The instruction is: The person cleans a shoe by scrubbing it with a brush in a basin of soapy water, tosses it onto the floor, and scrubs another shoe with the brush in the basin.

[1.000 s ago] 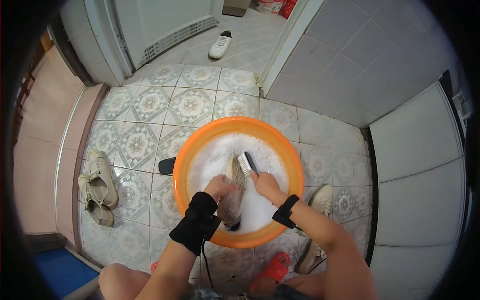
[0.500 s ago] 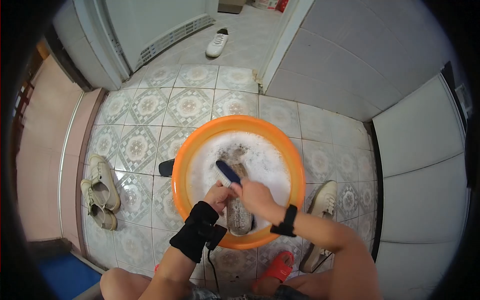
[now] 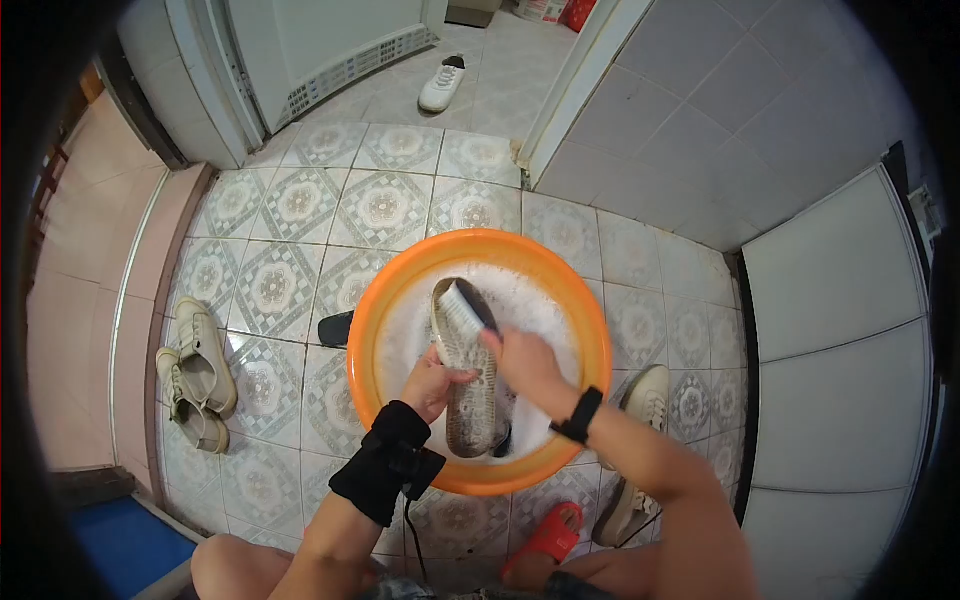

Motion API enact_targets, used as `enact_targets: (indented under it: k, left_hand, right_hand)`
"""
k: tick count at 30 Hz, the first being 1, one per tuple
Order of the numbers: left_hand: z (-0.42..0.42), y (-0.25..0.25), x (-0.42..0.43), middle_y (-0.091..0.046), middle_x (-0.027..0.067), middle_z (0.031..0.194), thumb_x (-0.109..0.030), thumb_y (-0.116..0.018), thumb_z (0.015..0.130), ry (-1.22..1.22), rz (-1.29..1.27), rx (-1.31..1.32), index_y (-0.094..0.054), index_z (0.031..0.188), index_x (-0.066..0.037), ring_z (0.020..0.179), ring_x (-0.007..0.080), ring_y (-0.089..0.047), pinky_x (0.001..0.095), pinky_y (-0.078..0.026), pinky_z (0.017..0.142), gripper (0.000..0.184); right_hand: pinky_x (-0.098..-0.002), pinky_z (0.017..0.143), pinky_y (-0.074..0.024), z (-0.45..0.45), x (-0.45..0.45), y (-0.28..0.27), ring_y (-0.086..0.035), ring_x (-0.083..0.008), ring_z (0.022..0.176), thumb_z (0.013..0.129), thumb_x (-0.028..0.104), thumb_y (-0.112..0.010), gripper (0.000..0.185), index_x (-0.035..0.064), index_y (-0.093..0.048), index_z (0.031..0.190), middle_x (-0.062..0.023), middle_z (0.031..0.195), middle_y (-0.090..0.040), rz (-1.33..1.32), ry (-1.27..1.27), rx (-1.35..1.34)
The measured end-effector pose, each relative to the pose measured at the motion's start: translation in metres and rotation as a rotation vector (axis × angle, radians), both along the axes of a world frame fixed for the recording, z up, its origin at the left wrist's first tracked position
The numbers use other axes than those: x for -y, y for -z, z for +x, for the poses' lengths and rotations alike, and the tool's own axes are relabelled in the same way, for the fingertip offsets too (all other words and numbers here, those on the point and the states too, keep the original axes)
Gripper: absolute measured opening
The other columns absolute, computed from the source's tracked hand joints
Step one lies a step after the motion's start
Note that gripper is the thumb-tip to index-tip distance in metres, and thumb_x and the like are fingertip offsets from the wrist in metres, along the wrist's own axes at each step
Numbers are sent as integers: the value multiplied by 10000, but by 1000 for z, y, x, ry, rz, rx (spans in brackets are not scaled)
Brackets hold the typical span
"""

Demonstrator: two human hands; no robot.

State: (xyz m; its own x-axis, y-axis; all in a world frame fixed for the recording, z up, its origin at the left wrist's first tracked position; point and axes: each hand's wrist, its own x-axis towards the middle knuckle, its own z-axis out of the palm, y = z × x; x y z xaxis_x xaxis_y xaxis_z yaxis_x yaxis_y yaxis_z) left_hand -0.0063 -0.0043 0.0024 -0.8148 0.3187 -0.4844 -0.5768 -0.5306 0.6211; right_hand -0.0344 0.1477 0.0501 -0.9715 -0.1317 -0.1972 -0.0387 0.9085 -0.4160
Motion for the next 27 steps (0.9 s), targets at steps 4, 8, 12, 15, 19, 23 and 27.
enact_targets:
  k: [4,8,12,15,19,23,27]
  left_hand:
    - [3,-4,-4,-577,74,1009,145,-515,719,-17,-5,52,-492,1091,-41,940,215,-565,368,-457,834,416]
    - [2,2,10,-587,93,989,166,-543,676,-92,-45,112,-509,1059,-19,915,216,-578,335,-488,774,427]
    - [1,-12,3,-582,87,1012,162,-556,673,-55,56,10,-484,1103,-36,923,214,-575,340,-471,807,479]
    - [-1,-14,2,-556,72,1069,98,-595,710,9,-27,-22,-436,1174,-43,992,208,-542,347,-434,863,510]
    - [-18,-23,20,-570,93,1029,73,-647,669,-99,-143,-123,-433,1148,4,922,189,-562,293,-448,799,529]
    - [-18,-15,26,-557,77,1013,78,-618,668,-143,-444,-203,-414,1175,-23,917,179,-549,299,-436,816,556]
    - [-12,-32,30,-556,66,990,86,-585,645,-177,-408,-196,-436,1149,-46,909,169,-548,280,-436,801,542]
  right_hand:
    - [-472,625,-455,-8,0,-5,-586,-394,696,874,427,-421,461,-8,-562,821,-242,717,-590,-17,24,63]
    - [-482,610,-441,38,18,-27,-572,-412,677,872,393,-449,415,0,-524,763,-241,671,-571,-49,-111,103]
    - [-465,644,-453,-11,-5,-14,-580,-411,703,875,434,-420,479,-18,-574,839,-236,743,-596,-62,94,21]
    - [-437,606,-456,-22,-15,-4,-586,-387,654,881,458,-393,520,-22,-595,872,-210,677,-595,-317,149,135]
    - [-394,638,-450,-13,-21,-17,-595,-314,687,873,512,-367,568,3,-620,872,-189,685,-592,-529,242,561]
    - [-416,684,-446,-18,-34,-8,-604,-308,760,882,478,-363,535,13,-628,889,-186,760,-616,-344,295,575]
    - [-459,749,-435,-18,-58,52,-590,-366,848,874,411,-376,487,-4,-626,921,-218,868,-619,185,250,187]
